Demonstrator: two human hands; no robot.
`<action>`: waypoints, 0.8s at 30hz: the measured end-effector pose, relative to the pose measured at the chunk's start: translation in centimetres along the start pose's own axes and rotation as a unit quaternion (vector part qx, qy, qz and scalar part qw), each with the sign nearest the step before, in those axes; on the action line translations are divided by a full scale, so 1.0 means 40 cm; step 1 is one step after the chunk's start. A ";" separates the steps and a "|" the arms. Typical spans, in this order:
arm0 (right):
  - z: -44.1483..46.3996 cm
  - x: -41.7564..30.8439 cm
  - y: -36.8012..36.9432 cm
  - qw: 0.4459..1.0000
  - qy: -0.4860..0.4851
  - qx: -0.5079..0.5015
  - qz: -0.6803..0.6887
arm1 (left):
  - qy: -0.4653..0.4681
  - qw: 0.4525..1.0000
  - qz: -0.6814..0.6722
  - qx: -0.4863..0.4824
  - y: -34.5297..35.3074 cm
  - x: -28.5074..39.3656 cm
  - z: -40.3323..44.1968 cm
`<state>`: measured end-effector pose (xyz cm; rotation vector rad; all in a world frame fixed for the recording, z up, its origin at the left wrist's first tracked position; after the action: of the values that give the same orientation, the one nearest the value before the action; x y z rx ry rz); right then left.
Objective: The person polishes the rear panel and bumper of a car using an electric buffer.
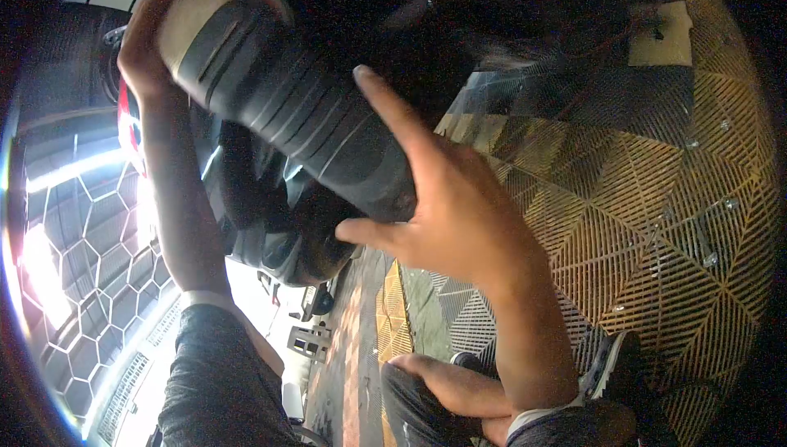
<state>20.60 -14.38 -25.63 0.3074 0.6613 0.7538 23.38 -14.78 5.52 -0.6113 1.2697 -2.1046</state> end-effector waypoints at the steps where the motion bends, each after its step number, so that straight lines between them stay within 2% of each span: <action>1: 0.003 -0.008 0.024 1.000 -0.002 -0.003 -0.020 | -0.018 0.996 0.067 0.052 -0.042 0.008 -0.025; 2: 0.006 -0.016 0.048 0.999 -0.008 -0.007 -0.039 | -0.036 0.985 0.133 0.103 -0.077 0.022 -0.054; 4: 0.012 -0.034 0.096 0.997 -0.021 -0.014 -0.075 | -0.038 0.973 0.210 0.092 -0.073 0.077 -0.127; 6: -0.001 -0.029 0.172 0.993 -0.008 -0.051 -0.109 | -0.061 0.995 0.025 0.076 -0.118 0.052 -0.194; 7: -0.014 -0.022 0.208 0.994 -0.004 -0.067 -0.087 | -0.061 0.995 0.025 0.076 -0.132 0.060 -0.231; 9: -0.029 -0.042 0.252 0.991 -0.010 -0.083 -0.106 | -0.009 0.972 0.187 0.145 -0.184 0.109 -0.312; 13: -0.061 -0.062 0.329 0.989 -0.032 -0.103 -0.098 | 0.018 0.953 0.249 0.170 -0.229 0.157 -0.452; 15: -0.076 -0.064 0.368 0.983 -0.009 -0.155 -0.100 | -0.047 0.953 0.146 0.261 -0.265 0.160 -0.500; 16: -0.082 -0.064 0.381 0.983 -0.009 -0.157 -0.099 | -0.048 0.953 0.146 0.262 -0.269 0.170 -0.524; 18: -0.089 -0.082 0.401 0.987 -0.055 -0.133 -0.075 | -0.073 0.955 0.044 0.283 -0.305 0.154 -0.592; 20: -0.083 -0.108 0.427 0.988 -0.078 -0.123 -0.045 | -0.048 0.960 0.145 0.236 -0.327 0.169 -0.637; 22: -0.097 -0.140 0.450 0.978 -0.137 -0.109 -0.118 | -0.110 0.969 0.068 0.209 -0.251 0.154 -0.646; 24: -0.110 -0.124 0.462 0.979 -0.126 -0.130 -0.096 | -0.097 0.972 0.080 0.200 -0.195 0.161 -0.624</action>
<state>5.24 -4.91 -17.91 0.0947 0.3407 0.5954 0.51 -0.95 2.10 -0.5012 0.7311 -2.0282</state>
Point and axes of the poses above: each hand's wrist, its own z-axis towards the middle knuckle, its own y-axis out of the palm, x = y × z, the point moved 9 cm from there along z, towards the middle knuckle, and after that the axes turned 1 degree about y, right-handed, at the moved point
